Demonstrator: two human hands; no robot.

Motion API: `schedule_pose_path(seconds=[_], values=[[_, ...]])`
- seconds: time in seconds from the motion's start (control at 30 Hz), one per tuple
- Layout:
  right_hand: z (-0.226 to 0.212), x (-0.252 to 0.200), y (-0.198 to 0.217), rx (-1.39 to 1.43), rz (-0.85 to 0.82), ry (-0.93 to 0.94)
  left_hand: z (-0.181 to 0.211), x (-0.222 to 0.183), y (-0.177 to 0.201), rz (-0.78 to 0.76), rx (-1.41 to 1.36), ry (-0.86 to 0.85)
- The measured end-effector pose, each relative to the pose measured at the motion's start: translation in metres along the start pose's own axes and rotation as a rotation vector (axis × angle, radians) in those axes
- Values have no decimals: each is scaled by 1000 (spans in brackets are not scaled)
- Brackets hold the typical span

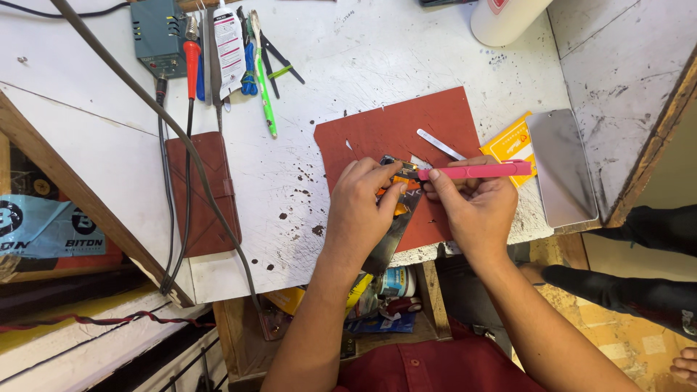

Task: The person uses tweezers and a blade to peel away the internal components and adhesive from a mobile phone screen assembly.

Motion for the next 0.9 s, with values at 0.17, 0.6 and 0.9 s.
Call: schedule_pose_path(seconds=[0.17, 0.6, 0.9], values=[[1, -1, 1, -4, 8, -3, -1, 0, -1, -3, -8, 4], [9, 2, 0, 16, -27, -14, -2, 0, -2, -10, 0, 10], [21, 16, 0, 108, -107, -158, -2, 0, -2, -6, 3, -4]])
Point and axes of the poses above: each hand's wrist, its own x-axis towards the middle knuckle, its own y-axis out of the back of the hand, z = x × y, the point moved 8 cm from there along x, towards the middle knuckle, and after that the axes turned 13 degrees about -x, right-handed, at the moved point
